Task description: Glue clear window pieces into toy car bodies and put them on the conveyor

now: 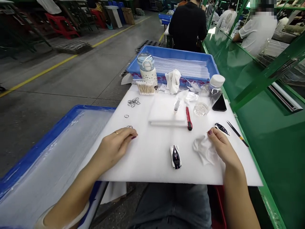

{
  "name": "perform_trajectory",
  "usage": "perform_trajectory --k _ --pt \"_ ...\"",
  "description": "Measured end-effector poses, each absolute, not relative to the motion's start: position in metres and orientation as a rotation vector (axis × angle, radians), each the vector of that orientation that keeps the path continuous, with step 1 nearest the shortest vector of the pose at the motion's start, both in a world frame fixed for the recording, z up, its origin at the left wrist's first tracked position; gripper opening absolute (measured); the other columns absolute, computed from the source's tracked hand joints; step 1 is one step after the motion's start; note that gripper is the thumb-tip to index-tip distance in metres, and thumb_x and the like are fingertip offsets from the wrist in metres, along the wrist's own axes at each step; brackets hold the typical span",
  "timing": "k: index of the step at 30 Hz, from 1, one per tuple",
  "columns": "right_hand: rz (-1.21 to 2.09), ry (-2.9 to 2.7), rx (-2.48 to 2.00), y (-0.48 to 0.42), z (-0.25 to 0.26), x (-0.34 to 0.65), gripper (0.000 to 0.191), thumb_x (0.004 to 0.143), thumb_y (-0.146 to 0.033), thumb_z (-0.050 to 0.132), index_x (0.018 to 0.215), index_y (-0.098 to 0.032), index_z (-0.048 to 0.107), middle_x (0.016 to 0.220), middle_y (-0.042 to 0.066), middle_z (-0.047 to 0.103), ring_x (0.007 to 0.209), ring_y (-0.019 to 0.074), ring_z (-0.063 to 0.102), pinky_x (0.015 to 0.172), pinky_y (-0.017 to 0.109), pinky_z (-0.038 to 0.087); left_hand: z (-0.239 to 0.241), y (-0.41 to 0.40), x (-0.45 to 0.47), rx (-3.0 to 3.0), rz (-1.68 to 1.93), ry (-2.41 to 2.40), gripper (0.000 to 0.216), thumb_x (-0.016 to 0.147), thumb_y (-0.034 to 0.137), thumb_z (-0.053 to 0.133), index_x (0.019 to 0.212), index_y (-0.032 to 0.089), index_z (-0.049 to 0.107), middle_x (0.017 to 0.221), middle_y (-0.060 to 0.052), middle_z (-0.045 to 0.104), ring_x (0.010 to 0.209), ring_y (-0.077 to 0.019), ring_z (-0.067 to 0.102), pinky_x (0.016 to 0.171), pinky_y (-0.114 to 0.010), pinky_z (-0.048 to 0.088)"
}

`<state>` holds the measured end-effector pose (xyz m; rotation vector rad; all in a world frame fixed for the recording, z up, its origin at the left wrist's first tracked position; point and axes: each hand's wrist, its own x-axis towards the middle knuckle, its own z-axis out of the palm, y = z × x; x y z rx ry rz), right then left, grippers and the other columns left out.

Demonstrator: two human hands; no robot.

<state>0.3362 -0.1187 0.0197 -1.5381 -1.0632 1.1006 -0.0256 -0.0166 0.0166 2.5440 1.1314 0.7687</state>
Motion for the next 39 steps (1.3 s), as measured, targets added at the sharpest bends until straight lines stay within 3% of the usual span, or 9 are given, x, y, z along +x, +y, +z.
perform_trajectory --k 2,6,11,16,20,24,31,35,39 --pt "1.152 -1.150 -1.548 -0.120 0.021 0.335 0.044 0.087 -0.059 0.061 0.073 -0.020 0.048 0.066 -0.003 0.043 0.057 0.0098 0.038 0.054 0.023 0.034 0.021 -0.024 -0.015 2.627 0.740 1.046 0.025 0.095 0.013 0.037 0.097 0.020 0.060 0.087 -0.003 0.066 0.078 -0.0188 0.065 0.068 -0.029 0.051" --pt "1.285 -1.304 -1.350 -0.124 0.026 0.334 0.035 0.082 -0.045 0.073 0.074 -0.020 0.050 0.072 -0.001 0.052 0.065 0.0112 0.047 0.059 0.024 0.038 0.014 -0.032 0.006 2.981 0.574 0.970 0.040 0.088 -0.001 0.031 0.101 0.014 0.065 0.084 -0.007 0.064 0.075 -0.0211 0.063 0.060 -0.030 0.050" --pt "1.229 -1.403 -1.370 -0.124 0.026 0.332 0.034 0.072 -0.040 0.080 0.080 -0.021 0.052 0.075 -0.002 0.051 0.066 0.0118 0.047 0.058 0.024 0.038 -0.001 -0.041 0.017 3.087 0.542 0.907 0.028 0.092 0.001 0.040 0.101 0.009 0.066 0.083 -0.009 0.069 0.073 -0.0229 0.066 0.057 -0.031 0.052" --pt "0.824 -1.599 -1.921 -0.119 0.021 0.329 0.034 0.085 -0.054 0.063 0.078 -0.020 0.061 0.061 0.000 0.052 0.057 0.0137 0.043 0.054 0.028 0.030 0.006 -0.041 0.010 2.866 0.550 0.951 0.019 0.098 0.018 0.050 0.106 0.013 0.067 0.098 -0.007 0.073 0.088 -0.0219 0.069 0.074 -0.034 0.058" --pt "1.089 -1.631 -1.707 -0.121 0.024 0.332 0.048 0.092 -0.056 0.051 0.063 -0.019 0.050 0.061 0.000 0.044 0.057 0.0120 0.037 0.053 0.027 0.029 0.007 -0.036 0.008 2.800 0.546 1.001 0.021 0.098 0.025 0.053 0.101 0.014 0.071 0.094 -0.006 0.073 0.086 -0.0228 0.069 0.072 -0.036 0.059" --pt "1.221 -1.300 -1.435 -0.124 0.025 0.334 0.049 0.092 -0.062 0.050 0.069 -0.019 0.046 0.066 -0.002 0.040 0.061 0.0115 0.037 0.057 0.026 0.034 -0.003 -0.034 0.011 2.901 0.622 0.976 0.021 0.097 0.018 0.051 0.095 0.014 0.072 0.088 -0.006 0.073 0.080 -0.0229 0.068 0.066 -0.036 0.058" --pt "0.798 -1.157 -1.427 -0.119 0.018 0.328 0.036 0.087 -0.053 0.065 0.076 -0.020 0.055 0.065 -0.003 0.040 0.057 0.0098 0.032 0.052 0.025 0.028 0.004 -0.035 0.013 2.922 0.964 0.821 0.022 0.091 -0.002 0.049 0.103 0.009 0.065 0.085 -0.008 0.069 0.078 -0.0192 0.066 0.073 -0.031 0.055" --pt "0.972 -0.998 -1.244 -0.121 0.021 0.327 0.032 0.081 -0.045 0.075 0.080 -0.021 0.054 0.067 -0.003 0.049 0.056 0.0088 0.040 0.050 0.023 0.031 0.010 -0.036 0.012 3.141 0.980 0.813 0.032 0.087 -0.008 0.049 0.108 0.009 0.065 0.081 -0.007 0.066 0.074 -0.0201 0.063 0.073 -0.034 0.054" --pt "1.003 -0.983 -1.264 -0.120 0.018 0.330 0.038 0.070 -0.037 0.084 0.078 -0.021 0.051 0.075 -0.002 0.051 0.065 0.0103 0.049 0.058 0.023 0.039 0.003 -0.041 0.018 3.261 0.869 0.765 0.025 0.091 -0.003 0.049 0.107 0.005 0.065 0.075 -0.006 0.066 0.071 -0.0201 0.064 0.068 -0.032 0.052"
